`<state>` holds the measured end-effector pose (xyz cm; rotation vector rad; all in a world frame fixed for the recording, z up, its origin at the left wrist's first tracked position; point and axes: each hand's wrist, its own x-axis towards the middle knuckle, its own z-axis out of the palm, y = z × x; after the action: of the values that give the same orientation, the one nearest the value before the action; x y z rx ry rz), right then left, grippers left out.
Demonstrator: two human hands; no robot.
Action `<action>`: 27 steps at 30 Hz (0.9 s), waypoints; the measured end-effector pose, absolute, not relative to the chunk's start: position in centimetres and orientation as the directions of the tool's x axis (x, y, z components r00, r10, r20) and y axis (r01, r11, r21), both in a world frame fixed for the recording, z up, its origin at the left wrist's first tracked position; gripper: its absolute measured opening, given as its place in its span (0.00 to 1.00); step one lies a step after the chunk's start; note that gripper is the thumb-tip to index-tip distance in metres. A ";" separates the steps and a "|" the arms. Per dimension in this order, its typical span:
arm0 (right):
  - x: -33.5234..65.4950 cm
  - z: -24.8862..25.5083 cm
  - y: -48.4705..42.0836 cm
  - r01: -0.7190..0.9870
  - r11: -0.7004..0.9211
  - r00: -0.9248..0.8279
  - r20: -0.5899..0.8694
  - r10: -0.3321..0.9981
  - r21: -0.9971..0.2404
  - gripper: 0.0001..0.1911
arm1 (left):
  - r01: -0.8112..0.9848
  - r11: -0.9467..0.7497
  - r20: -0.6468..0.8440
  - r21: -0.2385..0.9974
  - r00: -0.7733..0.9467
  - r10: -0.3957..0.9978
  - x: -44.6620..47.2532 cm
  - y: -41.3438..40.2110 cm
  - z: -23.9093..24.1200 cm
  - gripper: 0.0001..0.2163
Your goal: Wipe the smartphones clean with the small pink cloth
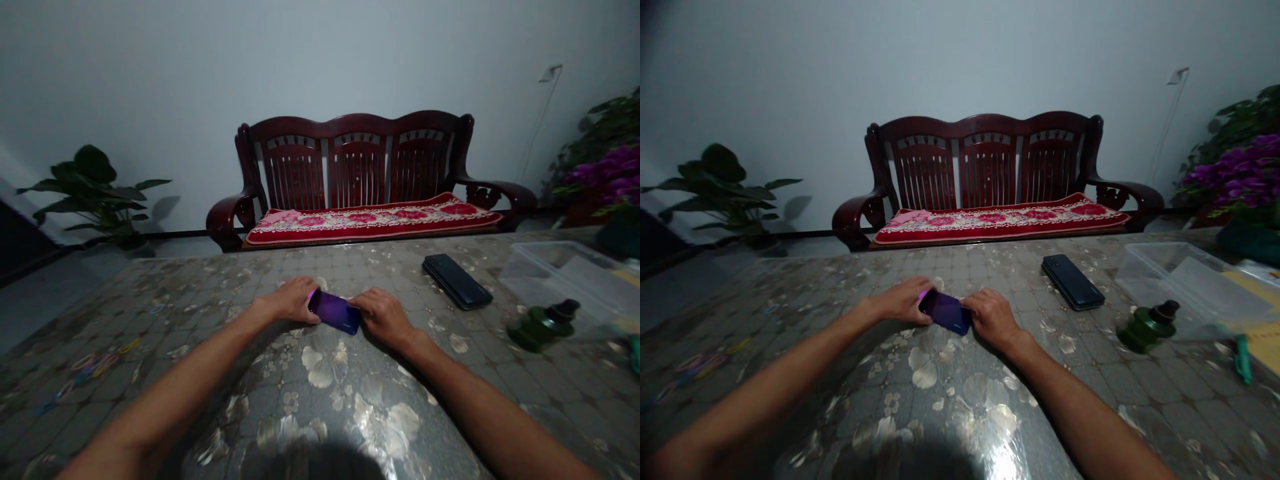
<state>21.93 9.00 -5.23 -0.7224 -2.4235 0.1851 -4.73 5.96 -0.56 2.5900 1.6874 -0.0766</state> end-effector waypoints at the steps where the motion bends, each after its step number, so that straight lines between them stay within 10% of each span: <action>1: 21.9 -5.3 9.0 0.455 0.843 -0.678 0.503 0.536 -0.285 0.17 | 0.925 -0.381 -0.032 0.018 0.381 0.924 -4.5 5.4 -0.8 0.23; 12: 22.2 -5.3 9.2 0.614 0.754 -0.633 0.425 0.647 -0.234 0.17 | 0.999 -0.037 0.250 0.026 0.030 0.968 1.8 0.9 -3.4 0.26; 27: 21.8 -5.3 8.2 0.647 0.749 -0.666 0.372 0.647 -0.144 0.17 | 0.906 -0.393 0.238 0.158 0.351 0.906 -3.4 -2.5 -4.3 0.21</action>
<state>21.84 8.22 -5.31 -0.9882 -2.5460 -0.0005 -3.42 -2.49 -4.27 2.5833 1.7317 0.4543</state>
